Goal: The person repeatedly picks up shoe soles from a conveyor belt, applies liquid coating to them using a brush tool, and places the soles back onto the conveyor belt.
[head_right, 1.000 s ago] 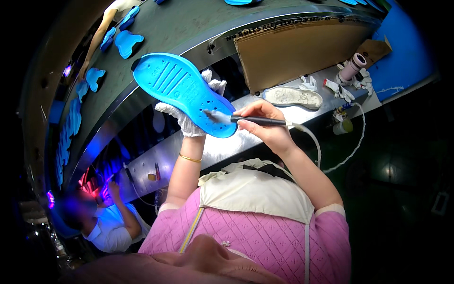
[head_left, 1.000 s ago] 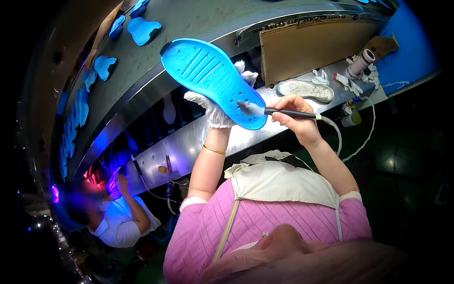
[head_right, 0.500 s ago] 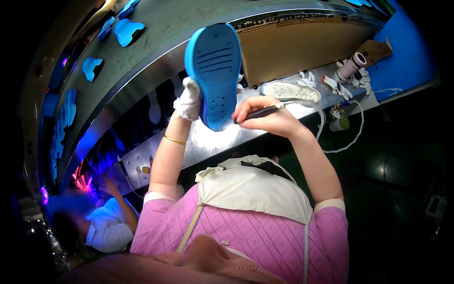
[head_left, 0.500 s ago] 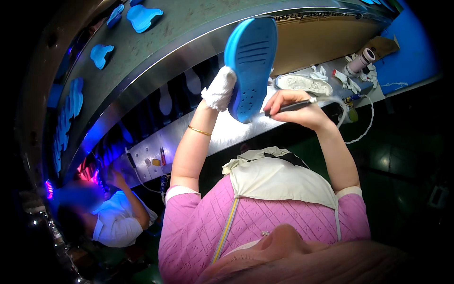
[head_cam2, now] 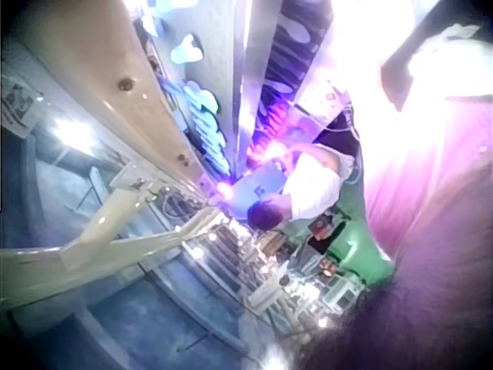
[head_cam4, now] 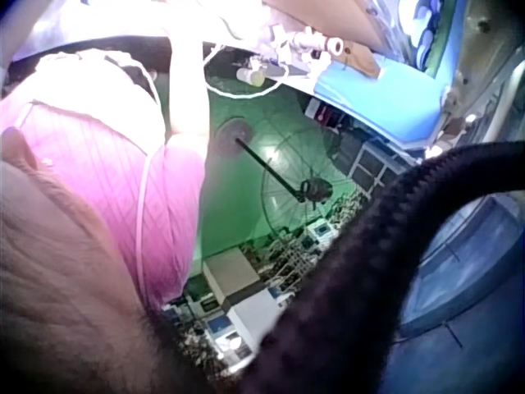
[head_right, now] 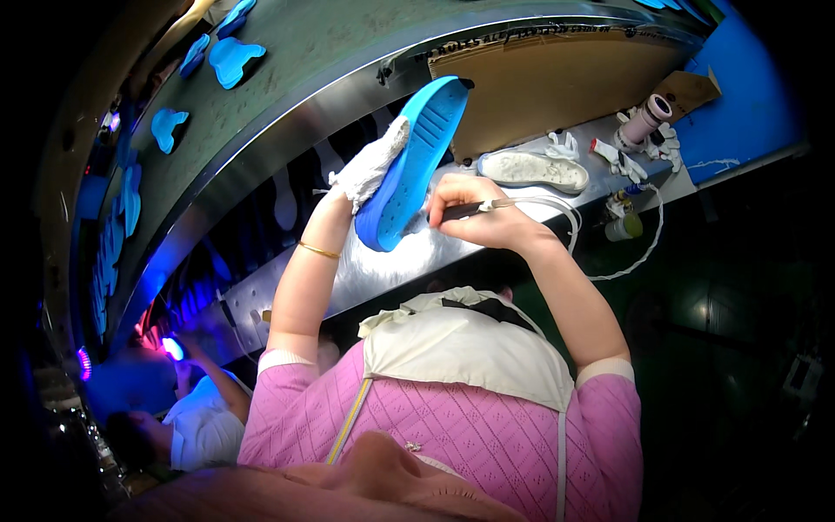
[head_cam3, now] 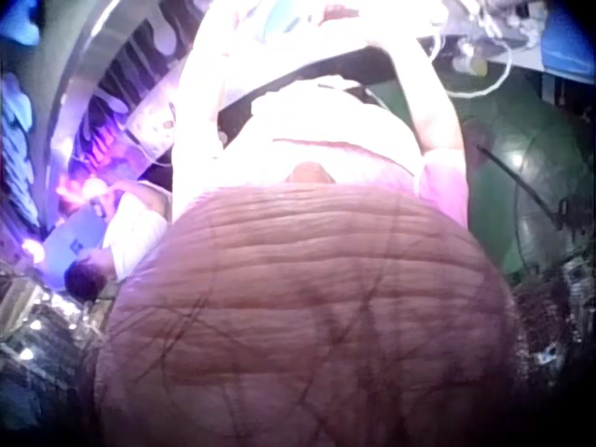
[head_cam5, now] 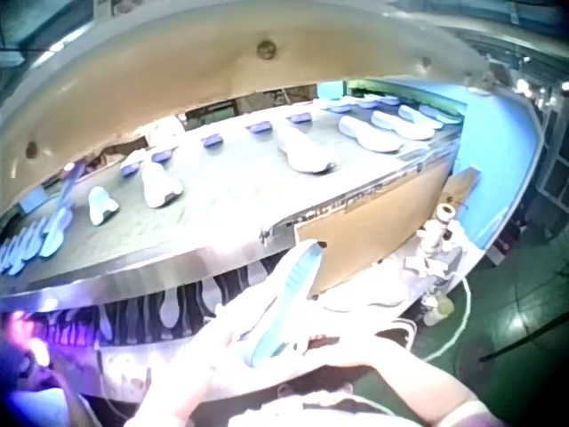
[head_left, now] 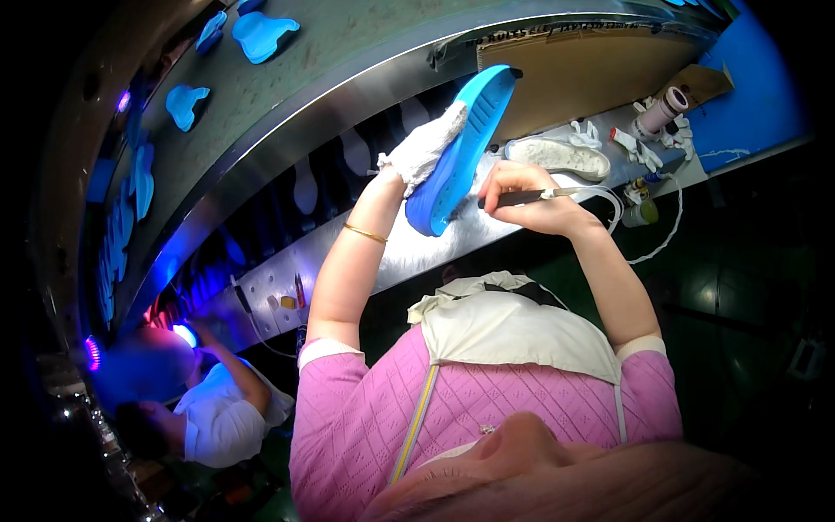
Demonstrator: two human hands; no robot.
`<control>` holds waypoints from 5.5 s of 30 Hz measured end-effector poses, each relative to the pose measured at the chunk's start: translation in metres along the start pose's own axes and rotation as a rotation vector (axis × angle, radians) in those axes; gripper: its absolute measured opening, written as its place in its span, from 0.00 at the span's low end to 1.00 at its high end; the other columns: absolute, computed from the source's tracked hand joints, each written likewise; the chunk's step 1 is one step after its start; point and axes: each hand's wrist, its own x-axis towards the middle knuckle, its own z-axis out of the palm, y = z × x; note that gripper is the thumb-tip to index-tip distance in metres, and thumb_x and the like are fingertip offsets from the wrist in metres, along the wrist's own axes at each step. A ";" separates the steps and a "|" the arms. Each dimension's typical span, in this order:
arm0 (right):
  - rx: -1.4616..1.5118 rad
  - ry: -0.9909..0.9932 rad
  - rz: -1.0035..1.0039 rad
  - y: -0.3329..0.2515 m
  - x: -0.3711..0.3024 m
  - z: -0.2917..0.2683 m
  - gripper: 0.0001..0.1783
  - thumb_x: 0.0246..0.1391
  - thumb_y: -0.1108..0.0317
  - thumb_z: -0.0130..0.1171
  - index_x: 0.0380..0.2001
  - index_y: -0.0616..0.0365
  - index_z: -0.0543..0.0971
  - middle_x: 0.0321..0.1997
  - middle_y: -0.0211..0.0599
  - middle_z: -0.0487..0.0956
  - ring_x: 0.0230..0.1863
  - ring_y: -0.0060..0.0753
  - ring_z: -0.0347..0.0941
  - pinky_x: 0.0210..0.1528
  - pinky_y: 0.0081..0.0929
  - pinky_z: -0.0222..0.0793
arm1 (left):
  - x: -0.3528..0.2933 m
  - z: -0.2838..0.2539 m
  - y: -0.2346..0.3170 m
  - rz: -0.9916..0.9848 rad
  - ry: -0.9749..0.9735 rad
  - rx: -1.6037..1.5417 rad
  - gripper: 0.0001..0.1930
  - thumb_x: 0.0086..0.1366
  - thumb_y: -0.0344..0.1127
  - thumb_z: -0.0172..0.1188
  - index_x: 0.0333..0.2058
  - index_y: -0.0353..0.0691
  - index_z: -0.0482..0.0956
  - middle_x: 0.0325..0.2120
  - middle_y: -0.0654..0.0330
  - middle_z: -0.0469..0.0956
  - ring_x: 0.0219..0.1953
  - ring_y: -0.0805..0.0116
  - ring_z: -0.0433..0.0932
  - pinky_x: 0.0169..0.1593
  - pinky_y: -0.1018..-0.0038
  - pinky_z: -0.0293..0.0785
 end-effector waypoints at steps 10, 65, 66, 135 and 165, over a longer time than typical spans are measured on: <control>-0.185 -0.072 -0.033 0.008 0.000 -0.031 0.06 0.42 0.83 0.59 0.24 0.59 0.76 0.38 0.33 0.74 0.38 0.23 0.73 0.41 0.20 0.69 | -0.012 0.002 0.003 0.024 0.017 -0.123 0.31 0.62 0.58 0.54 0.53 0.37 0.69 0.38 0.55 0.77 0.33 0.68 0.78 0.37 0.73 0.79; 0.005 0.469 -0.048 -0.007 -0.038 -0.011 0.08 0.47 0.79 0.62 0.32 0.62 0.76 0.34 0.37 0.77 0.39 0.27 0.73 0.44 0.22 0.67 | -0.039 0.073 -0.043 0.380 -0.340 -1.214 0.53 0.52 0.76 0.46 0.64 0.38 0.52 0.60 0.47 0.60 0.62 0.48 0.59 0.63 0.51 0.57; 0.003 0.469 -0.047 -0.008 -0.037 -0.010 0.08 0.47 0.79 0.62 0.32 0.62 0.76 0.34 0.37 0.77 0.39 0.27 0.73 0.44 0.22 0.67 | -0.043 0.082 -0.039 0.411 -0.283 -1.107 0.53 0.52 0.76 0.46 0.64 0.39 0.51 0.61 0.48 0.59 0.61 0.49 0.60 0.63 0.51 0.57; 0.004 -0.132 0.069 -0.019 -0.039 -0.053 0.05 0.40 0.79 0.62 0.25 0.62 0.80 0.32 0.33 0.81 0.36 0.23 0.77 0.42 0.19 0.72 | -0.013 0.060 -0.001 -0.136 -0.136 -0.174 0.22 0.63 0.48 0.57 0.47 0.35 0.76 0.38 0.53 0.80 0.35 0.64 0.81 0.40 0.70 0.80; 0.279 0.341 -0.006 -0.016 -0.041 -0.031 0.09 0.49 0.74 0.64 0.35 0.64 0.80 0.33 0.33 0.81 0.35 0.18 0.76 0.39 0.16 0.71 | -0.020 0.080 -0.041 0.247 -0.320 -0.918 0.40 0.65 0.64 0.36 0.61 0.33 0.57 0.56 0.43 0.66 0.55 0.47 0.69 0.58 0.56 0.67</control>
